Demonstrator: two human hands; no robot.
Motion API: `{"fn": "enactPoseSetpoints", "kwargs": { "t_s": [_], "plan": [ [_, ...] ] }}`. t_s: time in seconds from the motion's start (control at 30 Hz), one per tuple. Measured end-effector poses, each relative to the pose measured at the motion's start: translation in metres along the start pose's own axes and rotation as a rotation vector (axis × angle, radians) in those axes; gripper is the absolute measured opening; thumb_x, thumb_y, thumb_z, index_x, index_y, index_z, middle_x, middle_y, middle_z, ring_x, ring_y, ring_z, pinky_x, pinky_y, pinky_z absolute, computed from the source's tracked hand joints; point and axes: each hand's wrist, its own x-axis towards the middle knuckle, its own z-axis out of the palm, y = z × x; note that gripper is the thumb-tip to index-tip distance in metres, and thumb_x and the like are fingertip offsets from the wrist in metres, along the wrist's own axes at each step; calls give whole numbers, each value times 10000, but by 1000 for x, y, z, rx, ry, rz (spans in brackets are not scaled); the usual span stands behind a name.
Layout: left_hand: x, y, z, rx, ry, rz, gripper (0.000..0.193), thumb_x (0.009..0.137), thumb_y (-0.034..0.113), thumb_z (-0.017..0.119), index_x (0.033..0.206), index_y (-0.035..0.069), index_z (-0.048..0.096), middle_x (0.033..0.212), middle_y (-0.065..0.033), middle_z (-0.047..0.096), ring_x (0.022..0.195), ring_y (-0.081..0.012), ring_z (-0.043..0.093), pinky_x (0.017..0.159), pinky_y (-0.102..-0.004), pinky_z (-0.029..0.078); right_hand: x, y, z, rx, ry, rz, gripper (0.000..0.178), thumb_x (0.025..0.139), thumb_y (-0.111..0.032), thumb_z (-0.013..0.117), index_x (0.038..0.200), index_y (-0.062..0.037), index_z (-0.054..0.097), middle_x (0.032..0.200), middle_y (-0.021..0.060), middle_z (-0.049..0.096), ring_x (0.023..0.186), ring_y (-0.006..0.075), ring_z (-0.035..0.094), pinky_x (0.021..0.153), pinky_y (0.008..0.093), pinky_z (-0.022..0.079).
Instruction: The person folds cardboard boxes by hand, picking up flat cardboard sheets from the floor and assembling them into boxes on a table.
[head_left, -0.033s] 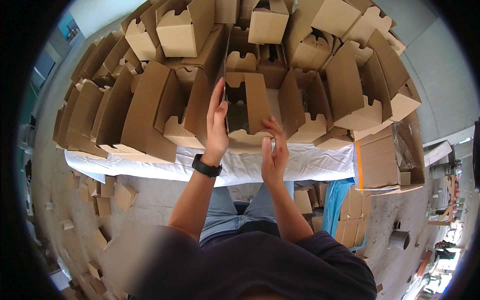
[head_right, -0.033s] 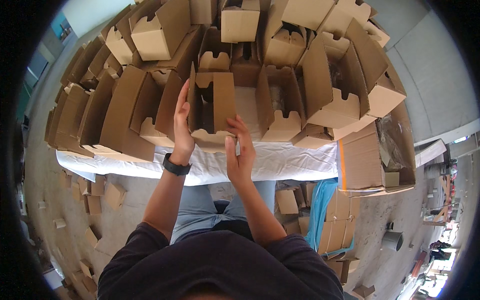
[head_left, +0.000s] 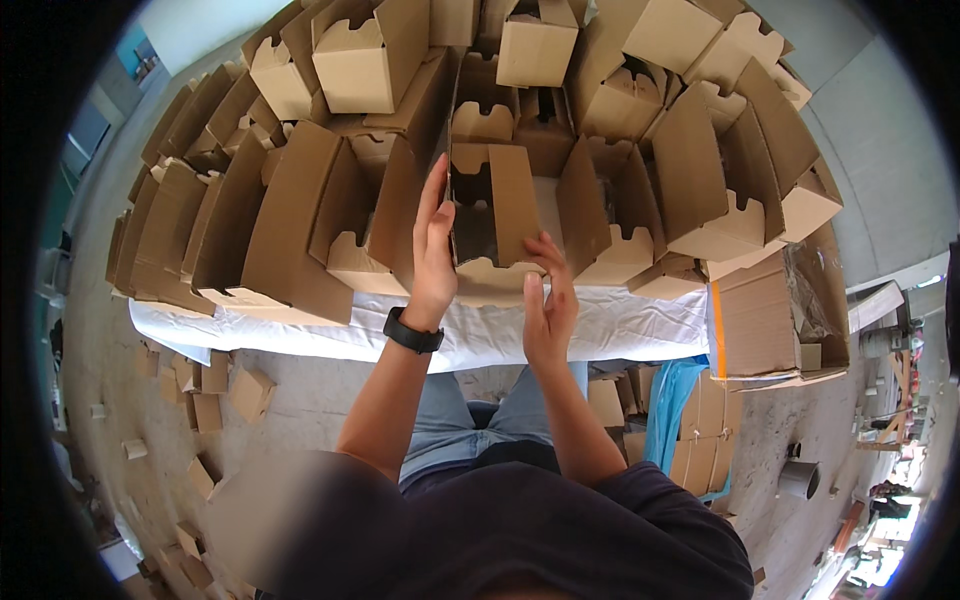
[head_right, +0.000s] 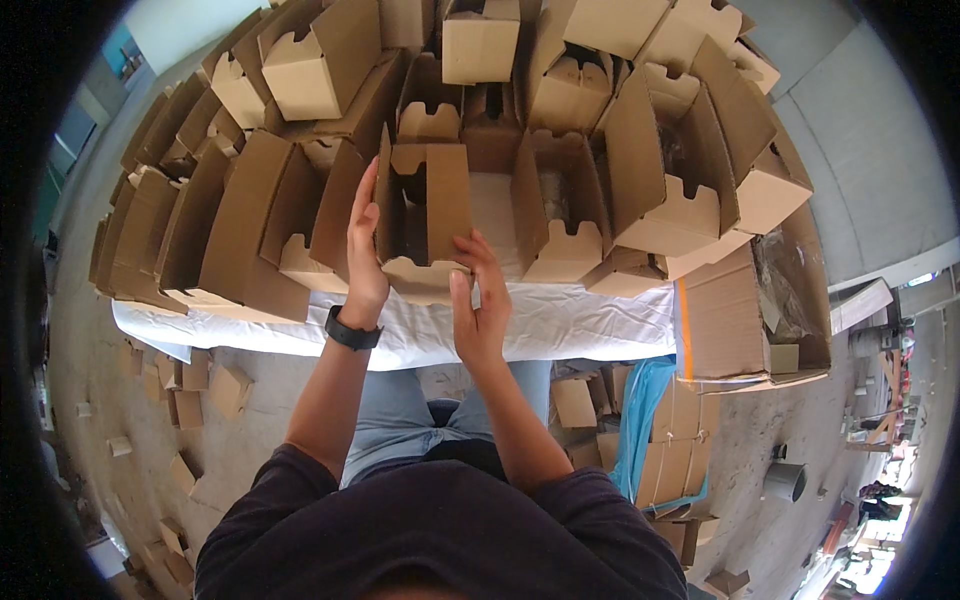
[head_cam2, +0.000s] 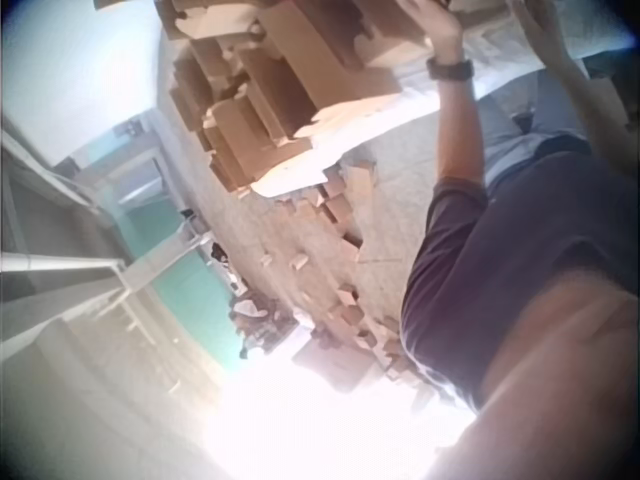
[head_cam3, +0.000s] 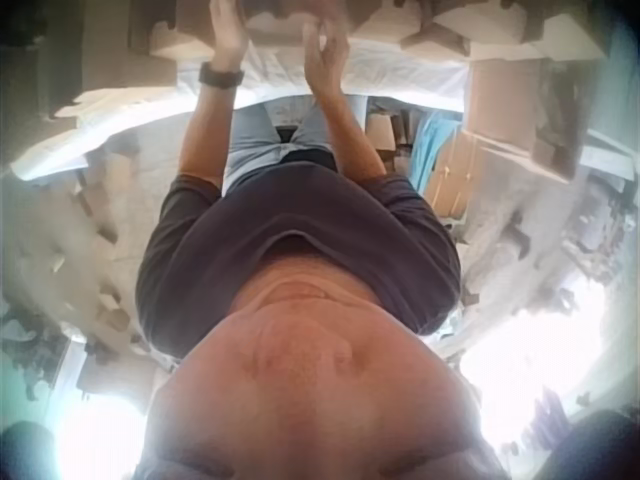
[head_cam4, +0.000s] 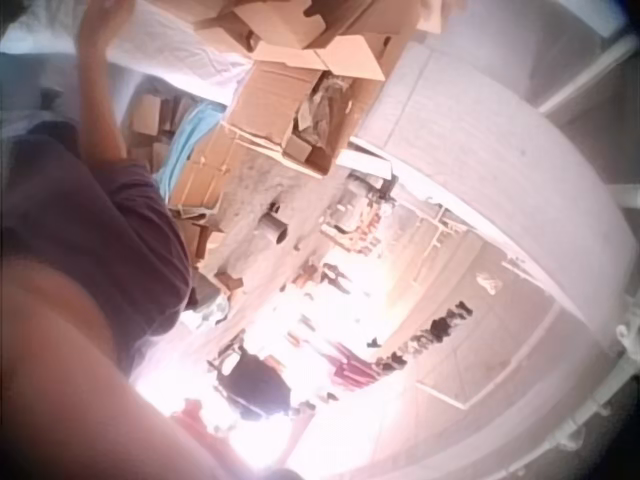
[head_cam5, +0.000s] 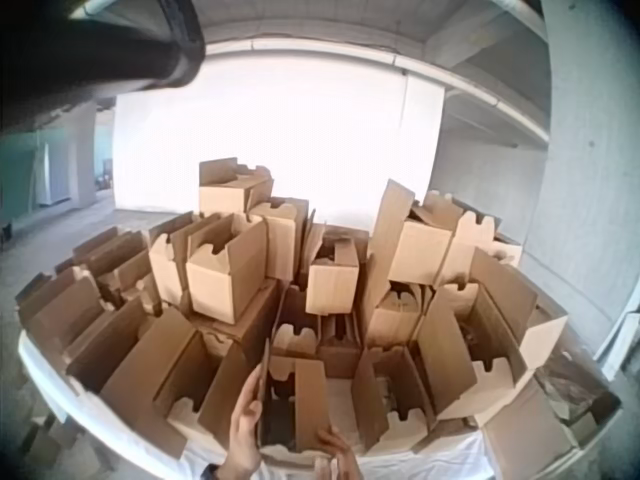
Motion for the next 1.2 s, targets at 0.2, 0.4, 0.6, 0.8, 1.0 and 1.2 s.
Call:
{"fn": "enactPoseSetpoints", "kwargs": {
  "t_s": [0.2, 0.4, 0.6, 0.8, 1.0, 1.2],
  "plan": [
    [1, -10, -2, 21, 10, 28, 587, 1010, 323, 369, 1490, -10, 318, 1545, -132, 334, 1442, -234, 274, 1169, -333, 182, 4, 1, 3, 39, 58, -19, 198, 936, -84, 572, 1107, 14, 585, 1212, 141, 618, 1267, 297, 518, 1022, 359, 393],
    [2, -9, -2, 26, 16, 7, 582, 1004, 308, 371, 1488, -12, 323, 1541, -136, 341, 1437, -233, 283, 1167, -331, 184, 6, 0, 7, 169, 111, 25, 232, 923, -107, 612, 1126, 1, 577, 1183, 131, 617, 1226, 263, 526, 1036, 351, 370],
    [2, -6, -1, 9, 16, -11, 581, 998, 294, 375, 1488, -13, 322, 1538, -135, 346, 1435, -234, 287, 1166, -331, 187, 7, -1, 8, 219, 135, 36, 210, 915, -109, 623, 1093, -3, 589, 1163, 131, 621, 1218, 272, 525, 1033, 354, 368],
    [2, 9, 3, 63, 28, -46, 576, 996, 281, 372, 1490, -10, 321, 1536, -138, 347, 1434, -233, 288, 1165, -327, 191, 10, 3, 6, 97, 119, -27, 123, 904, -110, 635, 937, 3, 599, 1090, 159, 640, 1161, 307, 562, 984, 375, 399],
    [2, -3, 0, -3, 27, -47, 577, 994, 284, 373, 1490, -8, 324, 1538, -138, 345, 1435, -233, 286, 1164, -322, 190, 16, -5, 5, 51, 127, -19, 144, 891, -119, 648, 875, 11, 587, 1065, 172, 640, 1096, 302, 582, 933, 369, 421],
    [3, -5, -1, 25, 24, -20, 586, 995, 303, 368, 1491, -5, 322, 1538, -140, 344, 1443, -235, 274, 1167, -328, 180, 10, -3, 0, -253, 71, -162, 240, 878, -114, 672, 1075, -26, 566, 1224, 163, 571, 1190, 321, 524, 1023, 404, 376]
  ]
}}
